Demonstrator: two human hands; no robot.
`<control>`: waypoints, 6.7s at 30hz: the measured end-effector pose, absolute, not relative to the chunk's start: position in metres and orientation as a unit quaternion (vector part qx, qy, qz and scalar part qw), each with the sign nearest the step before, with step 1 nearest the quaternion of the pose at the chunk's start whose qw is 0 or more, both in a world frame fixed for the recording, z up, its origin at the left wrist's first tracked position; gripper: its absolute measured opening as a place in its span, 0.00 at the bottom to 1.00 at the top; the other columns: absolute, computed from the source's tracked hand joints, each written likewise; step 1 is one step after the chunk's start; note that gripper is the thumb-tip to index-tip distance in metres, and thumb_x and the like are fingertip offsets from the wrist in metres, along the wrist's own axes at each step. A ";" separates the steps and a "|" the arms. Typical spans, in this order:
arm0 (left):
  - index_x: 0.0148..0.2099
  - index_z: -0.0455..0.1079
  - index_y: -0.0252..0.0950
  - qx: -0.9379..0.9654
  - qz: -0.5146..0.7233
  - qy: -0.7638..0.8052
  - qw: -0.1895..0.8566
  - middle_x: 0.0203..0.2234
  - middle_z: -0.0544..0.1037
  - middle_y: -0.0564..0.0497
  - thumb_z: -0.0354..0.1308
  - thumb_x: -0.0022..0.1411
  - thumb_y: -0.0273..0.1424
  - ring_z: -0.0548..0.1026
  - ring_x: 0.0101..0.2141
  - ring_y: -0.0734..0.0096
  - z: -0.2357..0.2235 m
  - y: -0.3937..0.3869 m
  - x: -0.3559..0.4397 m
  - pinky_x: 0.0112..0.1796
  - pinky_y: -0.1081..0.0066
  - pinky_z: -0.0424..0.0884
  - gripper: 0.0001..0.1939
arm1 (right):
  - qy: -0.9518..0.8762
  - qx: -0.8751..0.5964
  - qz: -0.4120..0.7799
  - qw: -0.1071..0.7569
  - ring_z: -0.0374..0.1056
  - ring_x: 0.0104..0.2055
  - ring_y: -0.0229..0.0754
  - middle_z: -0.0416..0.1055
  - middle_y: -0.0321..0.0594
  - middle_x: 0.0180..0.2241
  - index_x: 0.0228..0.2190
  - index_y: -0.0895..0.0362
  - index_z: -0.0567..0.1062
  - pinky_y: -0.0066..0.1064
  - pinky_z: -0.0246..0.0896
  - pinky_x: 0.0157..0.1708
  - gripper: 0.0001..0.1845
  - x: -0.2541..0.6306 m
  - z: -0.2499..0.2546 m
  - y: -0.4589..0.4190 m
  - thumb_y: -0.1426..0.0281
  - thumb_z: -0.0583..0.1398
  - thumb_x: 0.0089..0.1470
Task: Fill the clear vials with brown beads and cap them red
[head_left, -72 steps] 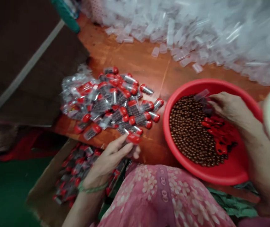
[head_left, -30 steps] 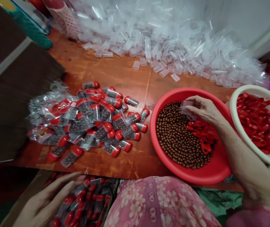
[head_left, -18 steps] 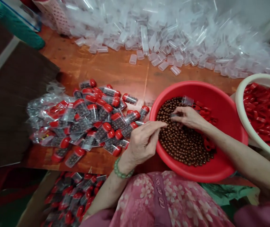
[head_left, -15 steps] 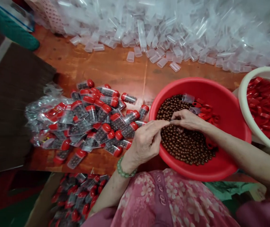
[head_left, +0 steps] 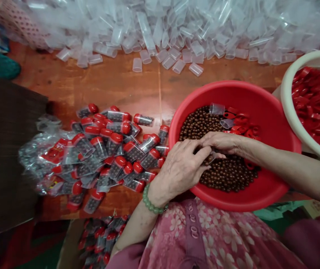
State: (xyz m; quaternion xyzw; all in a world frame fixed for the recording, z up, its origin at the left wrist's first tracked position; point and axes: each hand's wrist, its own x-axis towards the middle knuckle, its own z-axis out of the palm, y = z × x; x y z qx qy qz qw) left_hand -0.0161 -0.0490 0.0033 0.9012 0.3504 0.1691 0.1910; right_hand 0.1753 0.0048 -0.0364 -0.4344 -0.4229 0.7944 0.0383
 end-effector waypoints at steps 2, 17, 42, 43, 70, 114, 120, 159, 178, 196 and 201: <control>0.51 0.74 0.33 0.888 0.210 0.359 0.195 0.46 0.78 0.41 0.58 0.68 0.31 0.78 0.44 0.56 0.001 -0.047 -0.014 0.43 0.58 0.77 0.12 | -0.419 -0.420 0.804 0.045 0.52 0.09 0.30 0.62 0.30 0.10 0.16 0.57 0.69 0.22 0.46 0.07 0.08 0.176 -0.035 0.005 0.66 0.60 0.39; 0.47 0.73 0.31 0.776 0.331 0.373 0.388 0.38 0.83 0.46 0.58 0.68 0.27 0.80 0.37 0.71 0.012 -0.035 -0.024 0.41 0.72 0.76 0.08 | -0.824 -0.405 0.395 0.033 0.74 0.45 0.46 0.79 0.45 0.43 0.42 0.57 0.80 0.38 0.64 0.48 0.17 0.201 0.020 0.017 0.65 0.53 0.64; 0.44 0.79 0.33 0.710 0.346 0.362 0.495 0.34 0.83 0.49 0.64 0.64 0.31 0.78 0.33 0.72 0.009 -0.023 -0.015 0.37 0.73 0.73 0.08 | -0.814 -0.278 0.429 0.275 0.73 0.38 0.36 0.77 0.38 0.36 0.43 0.52 0.81 0.28 0.67 0.40 0.10 0.202 0.050 0.007 0.71 0.60 0.63; 0.44 0.78 0.33 0.715 0.342 0.355 0.496 0.34 0.83 0.49 0.64 0.64 0.30 0.78 0.33 0.72 0.009 -0.023 -0.015 0.37 0.73 0.72 0.08 | -0.819 -0.269 0.429 0.271 0.73 0.39 0.36 0.77 0.38 0.36 0.44 0.52 0.81 0.28 0.67 0.40 0.10 0.202 0.050 0.007 0.70 0.60 0.64; 0.47 0.75 0.35 0.613 0.355 0.365 0.605 0.42 0.83 0.47 0.60 0.67 0.30 0.80 0.41 0.70 0.020 -0.025 -0.021 0.44 0.71 0.76 0.08 | -0.732 -0.538 0.382 0.168 0.70 0.32 0.41 0.77 0.39 0.31 0.37 0.54 0.78 0.33 0.63 0.33 0.16 0.253 0.057 0.020 0.55 0.63 0.58; 0.45 0.75 0.32 0.529 0.419 0.293 0.677 0.48 0.80 0.43 0.62 0.63 0.30 0.78 0.48 0.66 0.001 -0.016 -0.012 0.52 0.65 0.72 0.09 | -0.705 -0.506 0.307 0.392 0.79 0.36 0.40 0.82 0.34 0.37 0.40 0.49 0.81 0.31 0.76 0.40 0.12 0.227 0.032 -0.009 0.69 0.71 0.51; 0.46 0.75 0.32 0.564 0.388 0.307 0.661 0.40 0.82 0.47 0.62 0.63 0.30 0.78 0.40 0.70 0.003 -0.013 -0.012 0.46 0.69 0.73 0.10 | -0.828 -0.438 0.202 0.287 0.80 0.36 0.43 0.83 0.36 0.39 0.45 0.49 0.82 0.31 0.77 0.38 0.14 0.221 0.047 -0.004 0.68 0.68 0.55; 0.49 0.74 0.34 0.622 0.337 0.341 0.619 0.37 0.80 0.49 0.58 0.67 0.35 0.76 0.42 0.63 0.002 -0.010 -0.012 0.47 0.64 0.74 0.12 | -0.759 -0.436 0.184 0.447 0.80 0.37 0.44 0.83 0.36 0.39 0.48 0.44 0.80 0.37 0.80 0.38 0.23 0.178 0.021 -0.023 0.79 0.67 0.54; 0.43 0.75 0.31 0.677 0.304 0.393 0.543 0.30 0.78 0.49 0.57 0.67 0.33 0.71 0.30 0.71 0.005 -0.012 -0.010 0.33 0.70 0.65 0.10 | -0.823 -0.383 0.228 0.352 0.79 0.36 0.45 0.82 0.40 0.37 0.44 0.50 0.81 0.37 0.76 0.38 0.17 0.192 0.032 -0.011 0.78 0.68 0.53; 0.43 0.74 0.32 0.683 0.288 0.379 0.554 0.30 0.77 0.51 0.56 0.69 0.35 0.71 0.32 0.71 0.005 -0.008 -0.008 0.34 0.71 0.64 0.11 | -0.779 -0.478 0.189 0.360 0.80 0.35 0.41 0.82 0.35 0.36 0.43 0.49 0.79 0.32 0.77 0.38 0.12 0.190 0.028 -0.023 0.73 0.67 0.56; 0.45 0.75 0.30 0.674 0.291 0.383 0.561 0.32 0.79 0.50 0.57 0.67 0.34 0.72 0.33 0.70 0.006 -0.009 -0.009 0.36 0.70 0.65 0.12 | -0.742 -0.500 0.218 0.390 0.80 0.37 0.43 0.82 0.37 0.38 0.42 0.49 0.79 0.36 0.78 0.40 0.10 0.184 0.017 -0.029 0.71 0.66 0.57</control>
